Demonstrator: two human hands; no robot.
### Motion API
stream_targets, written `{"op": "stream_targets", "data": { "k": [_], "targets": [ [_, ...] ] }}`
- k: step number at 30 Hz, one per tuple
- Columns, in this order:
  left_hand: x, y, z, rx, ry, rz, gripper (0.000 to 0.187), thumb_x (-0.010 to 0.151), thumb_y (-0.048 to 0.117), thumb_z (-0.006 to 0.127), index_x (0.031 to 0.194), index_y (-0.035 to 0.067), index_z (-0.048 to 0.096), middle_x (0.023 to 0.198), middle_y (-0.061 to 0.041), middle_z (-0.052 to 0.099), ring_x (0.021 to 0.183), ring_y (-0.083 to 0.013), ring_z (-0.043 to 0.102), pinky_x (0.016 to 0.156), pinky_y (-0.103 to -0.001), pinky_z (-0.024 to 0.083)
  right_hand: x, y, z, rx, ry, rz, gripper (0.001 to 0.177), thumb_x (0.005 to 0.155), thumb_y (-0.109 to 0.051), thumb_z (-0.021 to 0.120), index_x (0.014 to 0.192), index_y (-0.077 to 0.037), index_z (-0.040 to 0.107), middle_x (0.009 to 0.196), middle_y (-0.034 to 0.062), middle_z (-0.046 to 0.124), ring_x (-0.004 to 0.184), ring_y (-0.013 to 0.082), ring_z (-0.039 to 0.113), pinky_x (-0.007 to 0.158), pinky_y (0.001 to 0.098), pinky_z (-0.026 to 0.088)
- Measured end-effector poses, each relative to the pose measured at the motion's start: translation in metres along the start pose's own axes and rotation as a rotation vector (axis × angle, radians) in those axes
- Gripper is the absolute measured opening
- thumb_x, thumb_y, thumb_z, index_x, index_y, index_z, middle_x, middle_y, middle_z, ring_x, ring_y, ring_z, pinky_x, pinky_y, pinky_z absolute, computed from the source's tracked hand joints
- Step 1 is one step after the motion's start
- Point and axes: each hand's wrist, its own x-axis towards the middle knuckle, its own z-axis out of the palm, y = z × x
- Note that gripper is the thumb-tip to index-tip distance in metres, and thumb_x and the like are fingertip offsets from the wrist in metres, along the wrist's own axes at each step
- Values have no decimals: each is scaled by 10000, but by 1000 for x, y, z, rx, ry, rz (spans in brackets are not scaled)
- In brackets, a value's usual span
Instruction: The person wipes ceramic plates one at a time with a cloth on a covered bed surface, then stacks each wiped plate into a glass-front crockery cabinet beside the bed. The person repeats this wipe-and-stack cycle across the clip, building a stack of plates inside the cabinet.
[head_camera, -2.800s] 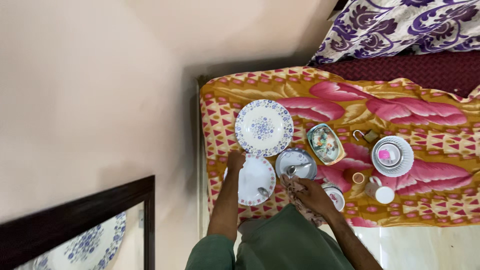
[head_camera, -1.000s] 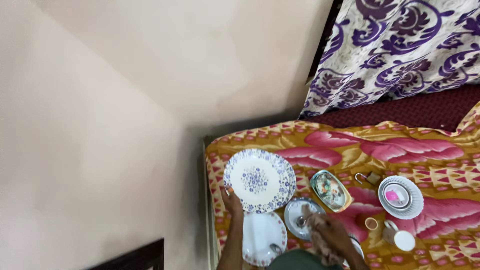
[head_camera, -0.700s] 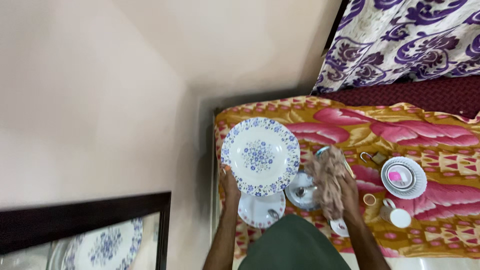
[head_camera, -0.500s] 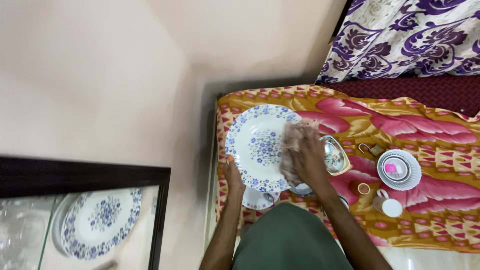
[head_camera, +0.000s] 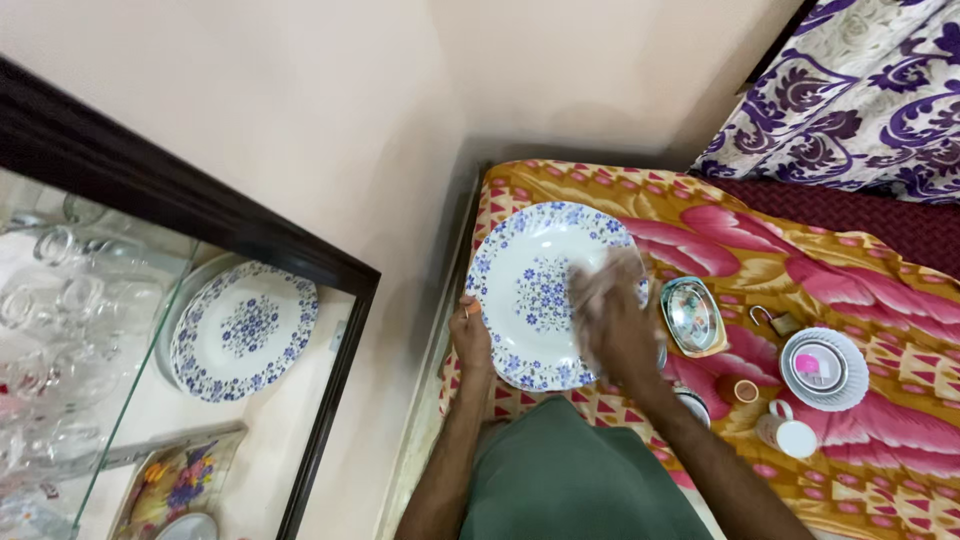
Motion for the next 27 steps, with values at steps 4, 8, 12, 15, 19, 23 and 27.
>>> {"op": "stream_targets", "data": {
  "k": [4, 8, 12, 15, 19, 23, 27],
  "targets": [
    [-23, 14, -2, 304, 7, -459, 552, 1102, 493, 507, 964, -40, 536, 678, -10, 414, 564, -179, 397, 499, -404, 350, 51, -3, 14, 515, 436, 23, 506, 1041, -250, 589, 1429, 44, 451, 1616, 359, 311, 1508, 504, 302, 1242, 605, 244],
    [-18, 28, -3, 189, -45, -16, 523, 1024, 535, 564, 915, 26, 614, 700, 67, 422, 640, -62, 396, 564, -303, 339, 57, -64, 27, 761, 407, -323, 598, 946, -217, 587, 1459, 63, 464, 1586, 352, 345, 1493, 493, 314, 1219, 545, 312],
    [18, 49, -39, 122, 67, -76, 640, 1027, 570, 568, 707, 19, 513, 621, 40, 431, 583, -76, 395, 519, -315, 303, 17, -110, 30, 572, 77, -591, 449, 982, -306, 639, 1340, -49, 552, 1545, 242, 469, 1445, 401, 465, 1167, 484, 437],
    [22, 70, -82, 62, 150, -67, 643, 1023, 605, 519, 695, 51, 513, 637, 62, 451, 607, -54, 415, 531, -309, 339, -16, -103, 26, 534, 213, -752, 614, 912, -335, 679, 1443, -49, 564, 1490, 222, 529, 1358, 414, 485, 1068, 588, 408],
    [6, 86, -116, 141, 190, 18, 669, 1025, 655, 494, 692, 76, 461, 624, 68, 378, 606, -56, 366, 526, -313, 297, 2, -81, 20, 666, -249, 139, 582, 999, -286, 589, 1560, -171, 487, 1411, 135, 618, 1149, 365, 637, 1152, 533, 458],
    [-15, 83, -111, 314, 186, -221, 748, 998, 700, 466, 628, 55, 389, 546, 41, 337, 525, -97, 354, 486, -346, 288, 45, -93, 12, 362, 413, -213, 489, 942, -184, 635, 1379, 26, 580, 1525, 249, 471, 1473, 432, 380, 1215, 548, 337],
    [-31, 73, -103, 386, 176, -207, 727, 990, 731, 469, 638, 98, 533, 533, 71, 449, 551, -68, 456, 542, -300, 346, 66, -154, -4, 644, 227, -160, 457, 1075, -212, 595, 1445, 49, 536, 1625, 247, 341, 1475, 458, 311, 1189, 539, 279]
  ]
}}
